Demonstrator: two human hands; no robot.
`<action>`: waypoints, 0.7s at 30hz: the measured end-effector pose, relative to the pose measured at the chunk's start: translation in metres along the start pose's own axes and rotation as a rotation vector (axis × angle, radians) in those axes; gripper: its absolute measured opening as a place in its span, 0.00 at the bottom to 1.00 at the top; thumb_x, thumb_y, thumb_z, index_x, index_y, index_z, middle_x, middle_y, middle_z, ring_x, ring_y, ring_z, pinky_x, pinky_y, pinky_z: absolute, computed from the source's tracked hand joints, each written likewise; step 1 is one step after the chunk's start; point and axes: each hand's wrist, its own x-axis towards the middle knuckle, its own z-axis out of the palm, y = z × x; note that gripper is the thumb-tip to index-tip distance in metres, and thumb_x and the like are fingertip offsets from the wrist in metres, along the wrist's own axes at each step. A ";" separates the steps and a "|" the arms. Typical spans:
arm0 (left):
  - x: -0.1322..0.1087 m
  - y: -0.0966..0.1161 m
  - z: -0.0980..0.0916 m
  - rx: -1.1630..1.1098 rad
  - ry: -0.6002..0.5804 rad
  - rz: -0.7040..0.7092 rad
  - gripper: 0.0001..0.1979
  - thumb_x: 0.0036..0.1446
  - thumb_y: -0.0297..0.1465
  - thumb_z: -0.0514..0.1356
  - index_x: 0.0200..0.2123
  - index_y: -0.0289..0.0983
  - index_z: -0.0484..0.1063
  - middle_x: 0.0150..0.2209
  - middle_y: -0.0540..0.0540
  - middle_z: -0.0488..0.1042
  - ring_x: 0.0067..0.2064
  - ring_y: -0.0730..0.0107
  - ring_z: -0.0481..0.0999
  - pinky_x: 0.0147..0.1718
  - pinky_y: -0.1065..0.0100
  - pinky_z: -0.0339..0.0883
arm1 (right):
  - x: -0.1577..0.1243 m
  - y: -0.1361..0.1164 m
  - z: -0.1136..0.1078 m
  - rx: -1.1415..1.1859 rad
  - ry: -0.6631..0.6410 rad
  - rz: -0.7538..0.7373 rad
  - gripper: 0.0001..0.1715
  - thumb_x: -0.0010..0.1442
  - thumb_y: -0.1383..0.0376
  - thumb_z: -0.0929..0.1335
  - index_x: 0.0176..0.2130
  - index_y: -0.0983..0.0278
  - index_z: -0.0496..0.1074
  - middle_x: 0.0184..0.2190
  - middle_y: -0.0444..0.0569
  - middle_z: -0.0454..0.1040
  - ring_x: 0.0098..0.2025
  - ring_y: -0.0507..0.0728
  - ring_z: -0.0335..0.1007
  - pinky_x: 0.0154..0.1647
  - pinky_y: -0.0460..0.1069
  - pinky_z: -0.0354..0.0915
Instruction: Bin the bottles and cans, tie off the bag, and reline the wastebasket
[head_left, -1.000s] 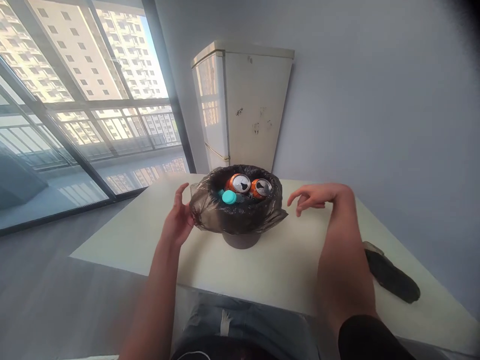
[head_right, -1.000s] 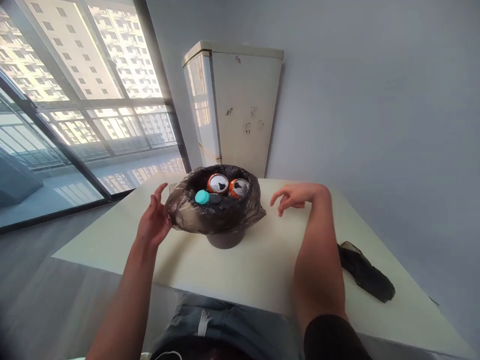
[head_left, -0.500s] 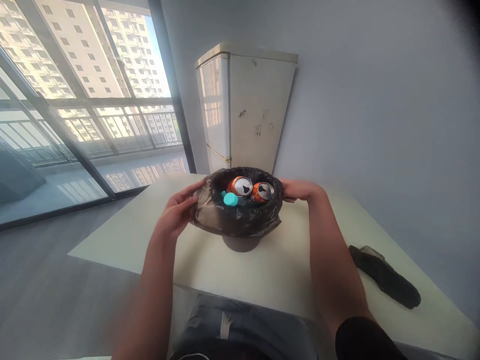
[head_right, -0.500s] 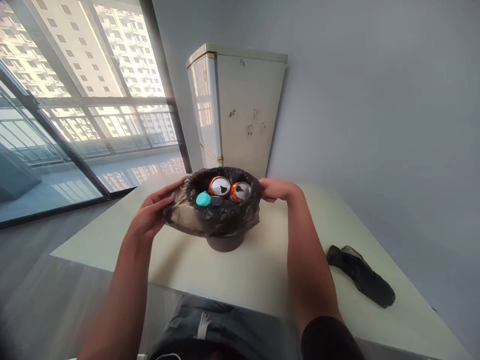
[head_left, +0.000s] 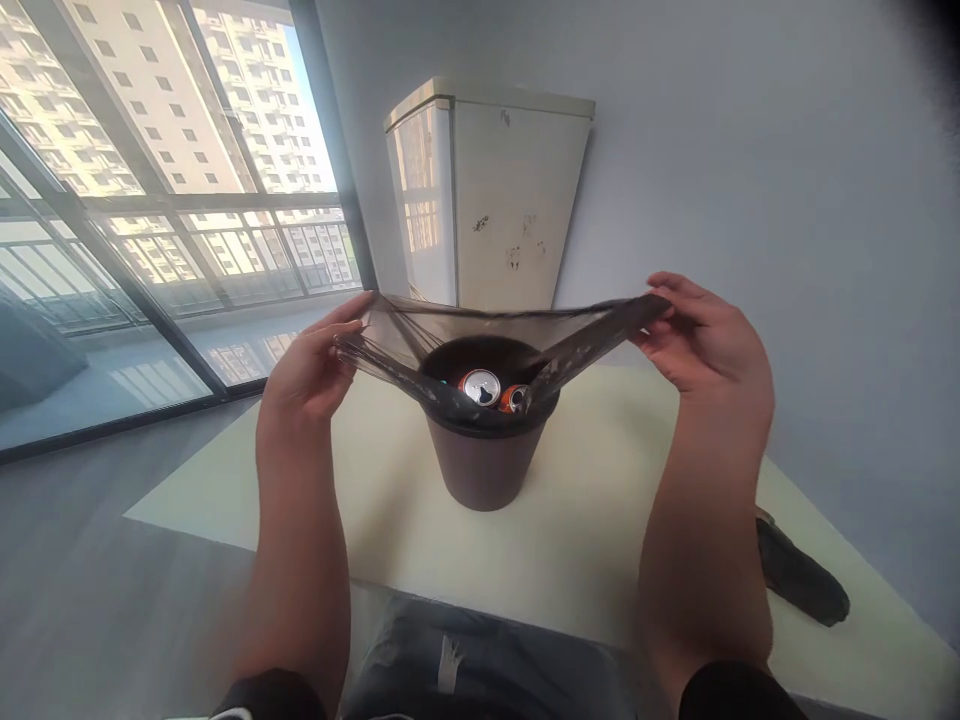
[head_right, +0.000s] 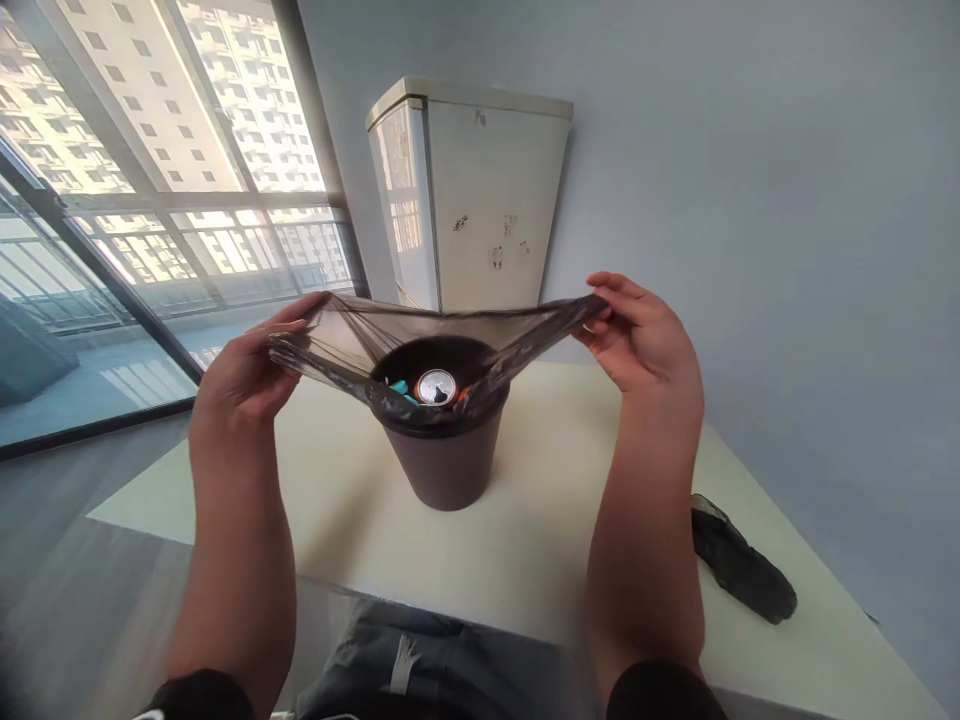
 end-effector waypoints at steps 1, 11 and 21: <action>0.005 -0.002 0.000 0.034 0.018 0.047 0.19 0.48 0.19 0.68 0.46 0.33 0.85 0.50 0.40 0.82 0.39 0.73 0.81 0.32 0.81 0.76 | 0.000 0.000 0.000 0.033 0.031 -0.051 0.15 0.49 0.67 0.77 0.38 0.60 0.75 0.24 0.37 0.60 0.23 0.48 0.53 0.38 0.52 0.70; 0.042 -0.063 -0.068 0.192 0.345 0.269 0.11 0.60 0.37 0.65 0.43 0.36 0.77 0.43 0.49 0.81 0.51 0.67 0.81 0.49 0.66 0.72 | 0.005 0.004 -0.031 -0.089 0.051 -0.170 0.13 0.55 0.62 0.78 0.41 0.56 0.78 0.25 0.40 0.63 0.28 0.52 0.59 0.42 0.56 0.65; 0.023 -0.132 -0.037 0.136 -0.648 0.007 0.46 0.47 0.63 0.68 0.60 0.36 0.77 0.62 0.32 0.75 0.68 0.35 0.68 0.66 0.42 0.62 | 0.033 0.053 -0.086 -0.997 -0.380 0.301 0.27 0.49 0.51 0.79 0.47 0.58 0.81 0.38 0.52 0.82 0.41 0.64 0.77 0.49 0.60 0.72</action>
